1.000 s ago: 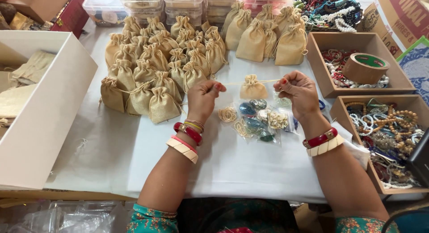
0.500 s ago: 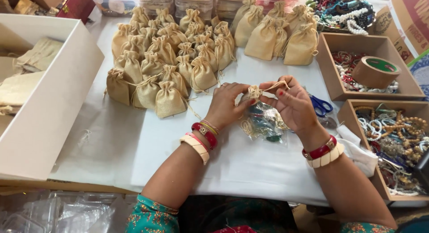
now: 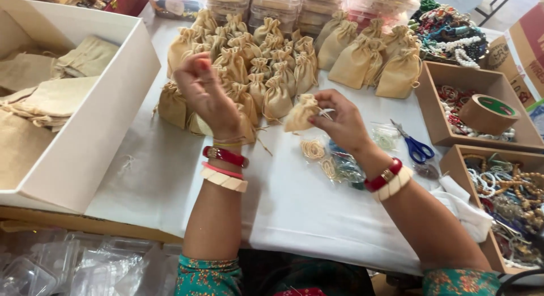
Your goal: The person repeatedly picks up small, clear plastic bags containing jewelry items from a table and places them into small beige drawstring pouches. After placing the item inside, they pull the drawstrings to close the pouch and set it aside on the table among other completed pouches.
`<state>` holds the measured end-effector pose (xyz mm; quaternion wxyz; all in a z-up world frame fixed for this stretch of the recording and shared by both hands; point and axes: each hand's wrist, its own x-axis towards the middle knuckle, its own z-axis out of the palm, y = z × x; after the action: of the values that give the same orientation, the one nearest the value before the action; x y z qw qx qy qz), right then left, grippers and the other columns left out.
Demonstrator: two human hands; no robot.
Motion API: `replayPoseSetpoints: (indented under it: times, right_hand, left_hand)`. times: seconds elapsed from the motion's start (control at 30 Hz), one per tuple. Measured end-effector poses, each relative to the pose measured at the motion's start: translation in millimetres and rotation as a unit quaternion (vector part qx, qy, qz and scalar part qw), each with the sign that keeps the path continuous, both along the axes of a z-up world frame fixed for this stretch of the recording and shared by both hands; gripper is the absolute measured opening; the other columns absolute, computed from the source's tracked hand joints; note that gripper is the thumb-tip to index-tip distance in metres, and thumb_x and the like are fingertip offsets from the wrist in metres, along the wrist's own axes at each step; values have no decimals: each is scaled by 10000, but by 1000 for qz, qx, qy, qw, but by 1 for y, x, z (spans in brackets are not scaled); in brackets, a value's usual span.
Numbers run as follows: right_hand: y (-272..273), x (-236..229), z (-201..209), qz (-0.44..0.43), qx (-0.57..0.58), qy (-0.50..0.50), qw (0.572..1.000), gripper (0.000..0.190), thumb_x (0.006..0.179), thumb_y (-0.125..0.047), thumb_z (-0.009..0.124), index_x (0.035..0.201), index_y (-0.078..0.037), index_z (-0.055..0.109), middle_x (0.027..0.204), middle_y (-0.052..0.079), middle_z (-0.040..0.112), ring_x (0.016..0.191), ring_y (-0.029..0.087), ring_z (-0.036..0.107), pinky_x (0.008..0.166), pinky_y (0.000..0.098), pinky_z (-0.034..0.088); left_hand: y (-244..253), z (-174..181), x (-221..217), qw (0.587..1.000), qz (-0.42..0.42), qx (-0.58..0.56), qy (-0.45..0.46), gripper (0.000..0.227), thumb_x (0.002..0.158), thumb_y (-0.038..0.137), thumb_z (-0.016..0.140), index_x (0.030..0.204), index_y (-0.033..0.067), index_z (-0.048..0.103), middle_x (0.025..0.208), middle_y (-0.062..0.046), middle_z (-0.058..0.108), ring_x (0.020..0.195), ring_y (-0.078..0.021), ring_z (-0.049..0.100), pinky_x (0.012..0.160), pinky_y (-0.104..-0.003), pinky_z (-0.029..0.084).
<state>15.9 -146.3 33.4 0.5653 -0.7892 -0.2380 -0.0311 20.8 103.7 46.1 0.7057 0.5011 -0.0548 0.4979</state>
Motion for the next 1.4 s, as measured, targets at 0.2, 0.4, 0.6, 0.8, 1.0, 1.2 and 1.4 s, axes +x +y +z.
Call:
replayPoseSetpoints:
  times: [0.2, 0.4, 0.6, 0.8, 1.0, 1.2, 1.4]
  right_hand:
    - [52, 27, -17, 36, -44, 69, 996, 431, 886, -17, 760, 1284, -34, 596, 1109, 66, 670, 1043, 168, 641, 889, 297, 581]
    - [52, 9, 4, 11, -127, -24, 992, 516, 853, -57, 781, 1329, -81, 581, 1283, 74, 627, 1187, 191, 606, 951, 312, 547]
    - [-10, -28, 27, -139, -170, -167, 961, 429, 885, -106, 794, 1287, -78, 647, 1295, 121, 626, 1192, 237, 613, 938, 352, 570]
    - [-77, -43, 4, -224, -121, -128, 958, 283, 890, -115, 761, 1167, -91, 707, 1208, 92, 647, 1092, 215, 648, 830, 344, 584]
    - [-113, -32, -28, -276, -175, -214, 921, 224, 874, -85, 780, 1093, -105, 736, 1123, 91, 688, 1102, 292, 608, 922, 414, 527]
    - [-116, -31, -34, -283, -244, -265, 889, 159, 828, -111, 786, 977, -161, 763, 1066, 19, 706, 1166, 280, 561, 948, 468, 405]
    - [-119, -30, -41, -276, -255, -274, 885, 105, 845, -121, 774, 935, -176, 766, 1055, -1, 694, 1146, 237, 561, 938, 446, 373]
  left_hand:
    - [19, -8, 8, 992, 119, -39, -13, 315, 1143, 328, 521, 1080, 28, 596, 1096, -57, 536, 1006, -147, 538, 944, -302, 462]
    - [14, 0, -3, 987, 152, 22, 49, 327, 1125, 324, 504, 1048, 21, 596, 1062, -62, 540, 975, -174, 529, 872, -321, 469]
    - [10, -2, -3, 984, 163, 62, 41, 284, 1130, 287, 530, 1037, 25, 588, 1048, -62, 511, 981, -192, 521, 911, -342, 462]
    - [1, -4, -4, 971, 189, 142, 41, 280, 1115, 300, 558, 1022, 38, 594, 1038, -59, 518, 972, -202, 498, 883, -347, 461]
    - [15, -23, 8, 945, 240, 217, 46, 460, 1098, 488, 505, 1092, 31, 556, 1061, -82, 524, 1008, -198, 524, 946, -374, 444]
    - [54, 20, -17, 881, 364, 300, 46, 392, 1124, 420, 530, 1118, 28, 528, 1087, -128, 532, 1081, -284, 515, 1017, -461, 406]
    - [198, 108, -19, 633, 405, 593, 291, 198, 1058, 222, 588, 1222, 127, 644, 1334, -127, 617, 1318, -350, 555, 1088, -568, 408]
